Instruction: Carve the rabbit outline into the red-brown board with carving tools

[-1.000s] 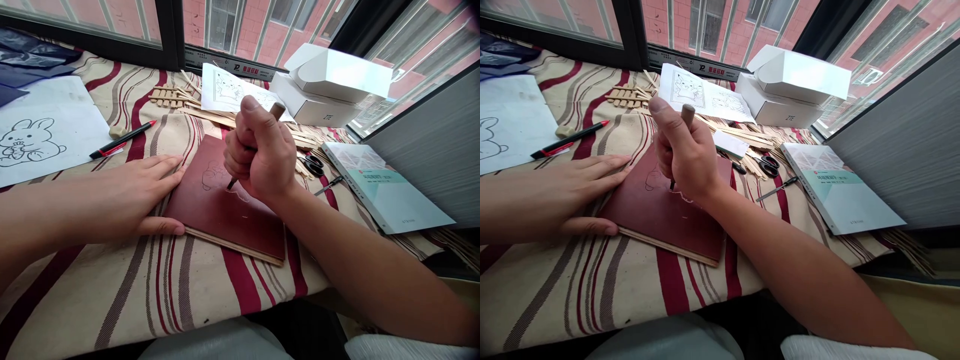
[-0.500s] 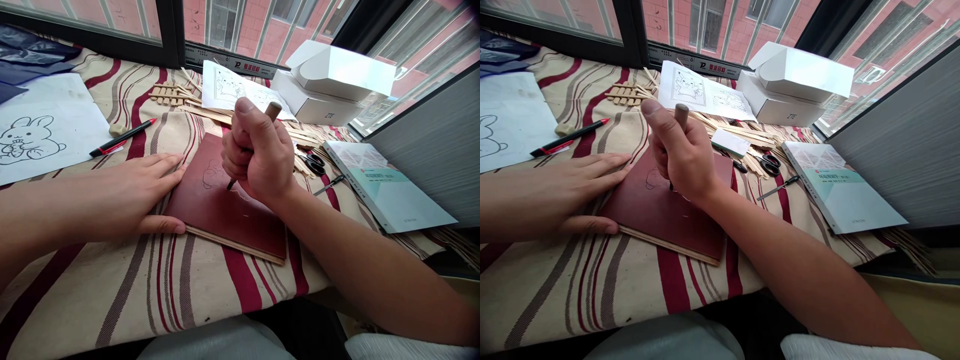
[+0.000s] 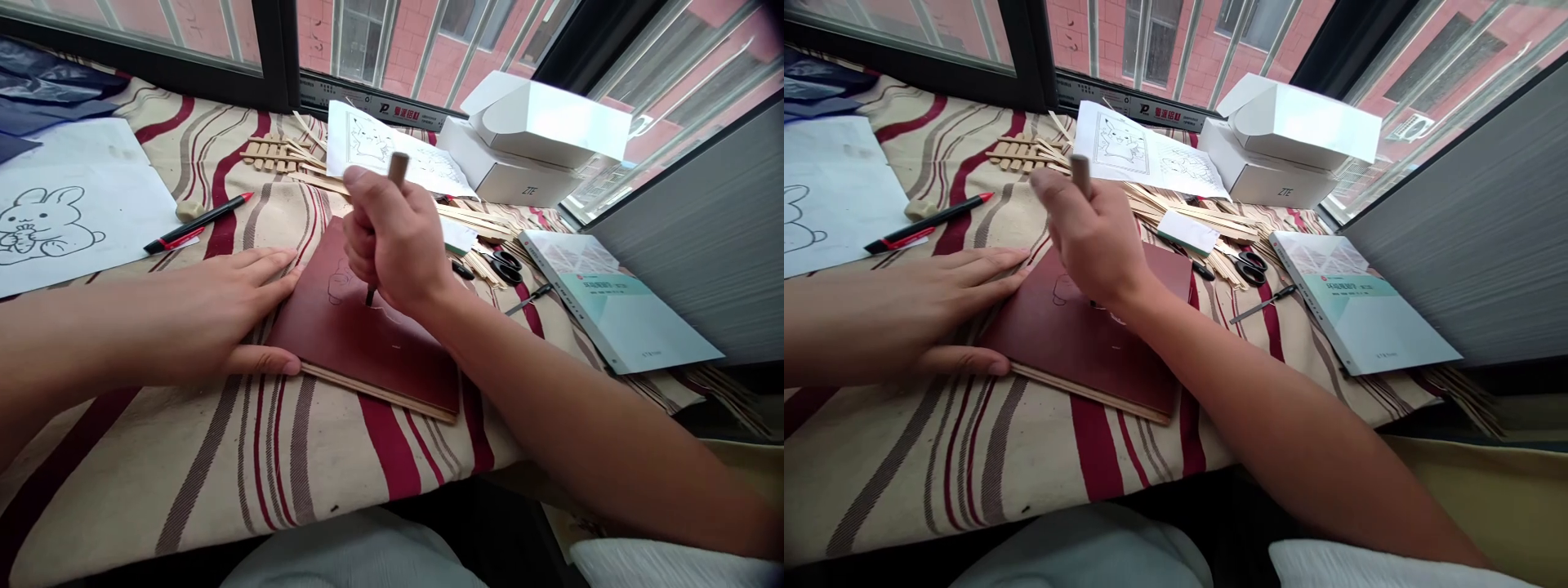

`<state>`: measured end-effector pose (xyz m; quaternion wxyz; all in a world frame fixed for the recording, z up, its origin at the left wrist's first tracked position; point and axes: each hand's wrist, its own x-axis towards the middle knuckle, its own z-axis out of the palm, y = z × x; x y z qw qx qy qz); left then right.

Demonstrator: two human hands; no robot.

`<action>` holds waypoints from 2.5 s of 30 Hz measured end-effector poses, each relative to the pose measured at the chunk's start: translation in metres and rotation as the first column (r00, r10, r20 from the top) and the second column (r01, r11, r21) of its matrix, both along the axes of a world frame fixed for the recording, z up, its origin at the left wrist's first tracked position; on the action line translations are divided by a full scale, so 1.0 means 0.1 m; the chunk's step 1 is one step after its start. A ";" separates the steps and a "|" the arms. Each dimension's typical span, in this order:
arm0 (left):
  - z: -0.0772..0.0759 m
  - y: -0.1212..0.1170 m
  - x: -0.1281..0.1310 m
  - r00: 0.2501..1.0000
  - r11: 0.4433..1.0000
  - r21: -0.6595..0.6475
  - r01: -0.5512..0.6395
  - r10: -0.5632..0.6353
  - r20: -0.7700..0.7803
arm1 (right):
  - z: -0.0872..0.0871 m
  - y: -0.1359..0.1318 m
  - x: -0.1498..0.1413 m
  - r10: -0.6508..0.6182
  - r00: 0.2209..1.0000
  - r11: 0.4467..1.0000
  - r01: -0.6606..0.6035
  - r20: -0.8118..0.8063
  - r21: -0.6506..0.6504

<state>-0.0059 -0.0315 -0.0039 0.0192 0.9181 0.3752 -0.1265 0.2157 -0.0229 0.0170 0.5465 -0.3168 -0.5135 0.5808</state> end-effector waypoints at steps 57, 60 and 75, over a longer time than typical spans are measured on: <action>0.03 -0.03 -0.03 0.999 0.999 0.003 -0.041 0.041 0.008 | 0.08 -0.08 0.08 0.121 0.992 0.992 -0.122 -0.031 -0.026; 0.03 -0.02 -0.02 0.999 0.999 0.000 -0.042 0.042 -0.031 | 0.11 0.01 0.09 0.137 0.988 0.971 -0.148 -0.071 -0.187; -0.07 0.02 -0.10 0.999 0.999 0.039 -0.018 0.019 -0.033 | -0.05 0.38 0.22 0.220 0.905 0.806 -0.378 -0.363 -0.455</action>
